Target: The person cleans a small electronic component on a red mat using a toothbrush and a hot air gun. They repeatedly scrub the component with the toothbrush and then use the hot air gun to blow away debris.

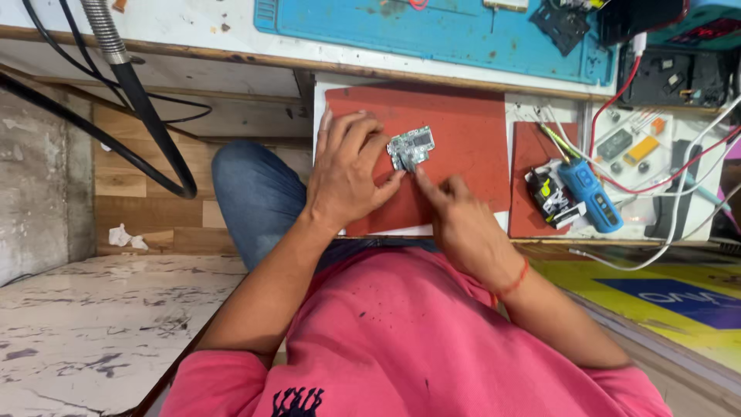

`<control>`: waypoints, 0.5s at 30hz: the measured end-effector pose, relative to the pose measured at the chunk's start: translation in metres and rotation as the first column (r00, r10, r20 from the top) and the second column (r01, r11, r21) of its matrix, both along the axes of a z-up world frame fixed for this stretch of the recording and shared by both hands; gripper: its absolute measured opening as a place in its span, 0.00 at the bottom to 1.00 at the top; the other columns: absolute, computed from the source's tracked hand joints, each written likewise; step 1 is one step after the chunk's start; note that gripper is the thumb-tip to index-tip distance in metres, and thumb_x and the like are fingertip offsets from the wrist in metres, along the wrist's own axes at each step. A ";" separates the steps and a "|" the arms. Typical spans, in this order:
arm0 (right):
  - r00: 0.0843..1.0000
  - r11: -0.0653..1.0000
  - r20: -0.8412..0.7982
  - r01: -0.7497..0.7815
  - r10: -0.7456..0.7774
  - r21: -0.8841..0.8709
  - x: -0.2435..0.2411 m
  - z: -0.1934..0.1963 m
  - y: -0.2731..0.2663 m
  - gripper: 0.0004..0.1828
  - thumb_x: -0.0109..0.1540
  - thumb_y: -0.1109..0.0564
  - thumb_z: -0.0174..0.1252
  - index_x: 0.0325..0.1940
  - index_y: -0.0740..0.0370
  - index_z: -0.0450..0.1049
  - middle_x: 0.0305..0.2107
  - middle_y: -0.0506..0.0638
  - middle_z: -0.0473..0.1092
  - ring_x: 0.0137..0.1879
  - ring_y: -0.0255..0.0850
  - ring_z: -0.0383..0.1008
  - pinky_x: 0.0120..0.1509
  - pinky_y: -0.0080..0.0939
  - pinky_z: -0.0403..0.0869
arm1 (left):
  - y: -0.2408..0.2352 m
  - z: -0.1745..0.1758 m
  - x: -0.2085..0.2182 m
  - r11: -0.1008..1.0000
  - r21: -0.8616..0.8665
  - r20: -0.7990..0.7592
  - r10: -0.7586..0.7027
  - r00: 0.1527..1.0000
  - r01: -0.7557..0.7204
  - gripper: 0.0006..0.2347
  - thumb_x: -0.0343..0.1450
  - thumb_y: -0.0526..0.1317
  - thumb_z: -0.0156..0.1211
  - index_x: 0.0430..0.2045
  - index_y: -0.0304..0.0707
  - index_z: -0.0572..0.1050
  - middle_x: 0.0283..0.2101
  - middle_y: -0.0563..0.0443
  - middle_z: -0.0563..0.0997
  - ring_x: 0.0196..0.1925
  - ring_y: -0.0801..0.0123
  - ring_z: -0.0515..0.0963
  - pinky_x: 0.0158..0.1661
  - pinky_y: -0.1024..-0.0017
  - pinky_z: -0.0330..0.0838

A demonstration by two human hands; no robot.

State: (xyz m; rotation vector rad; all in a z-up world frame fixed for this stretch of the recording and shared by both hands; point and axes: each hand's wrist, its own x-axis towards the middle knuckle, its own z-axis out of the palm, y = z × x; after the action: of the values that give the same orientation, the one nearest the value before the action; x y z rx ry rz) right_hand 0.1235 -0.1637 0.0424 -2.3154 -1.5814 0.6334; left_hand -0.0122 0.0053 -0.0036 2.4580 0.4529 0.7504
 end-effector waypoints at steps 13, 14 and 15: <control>0.999 0.999 0.021 0.035 -0.035 0.015 -0.011 0.001 0.005 0.32 0.63 0.63 0.49 0.74 0.61 0.62 0.45 0.67 0.69 0.40 0.67 0.74 0.43 0.64 0.73 | -0.011 -0.008 0.001 0.999 -0.043 -0.050 0.000 0.999 -0.002 0.24 0.60 0.45 0.78 0.48 0.34 0.78 0.55 0.44 0.74 0.65 0.49 0.69 0.69 0.44 0.54; 1.000 1.000 0.009 0.026 -0.026 0.016 -0.015 0.005 0.003 0.33 0.61 0.64 0.50 0.73 0.60 0.62 0.44 0.67 0.69 0.39 0.67 0.74 0.41 0.64 0.73 | -0.008 -0.006 0.002 1.000 -0.017 -0.052 0.008 0.999 -0.009 0.24 0.60 0.45 0.78 0.48 0.35 0.78 0.54 0.45 0.74 0.64 0.49 0.70 0.69 0.42 0.52; 1.000 1.000 0.010 -0.001 0.001 0.025 -0.011 0.008 0.008 0.35 0.59 0.64 0.50 0.73 0.59 0.62 0.42 0.67 0.69 0.38 0.67 0.74 0.40 0.64 0.73 | -0.002 -0.005 0.006 1.000 -0.020 -0.031 0.001 1.000 -0.001 0.24 0.60 0.45 0.78 0.46 0.35 0.78 0.54 0.45 0.74 0.64 0.50 0.70 0.69 0.42 0.51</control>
State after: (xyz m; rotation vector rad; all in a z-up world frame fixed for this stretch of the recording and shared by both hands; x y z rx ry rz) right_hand 0.1122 -0.1559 0.0504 -2.3039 -1.5863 0.5998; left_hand -0.0062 0.0031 -0.0083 2.4541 0.4712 0.7057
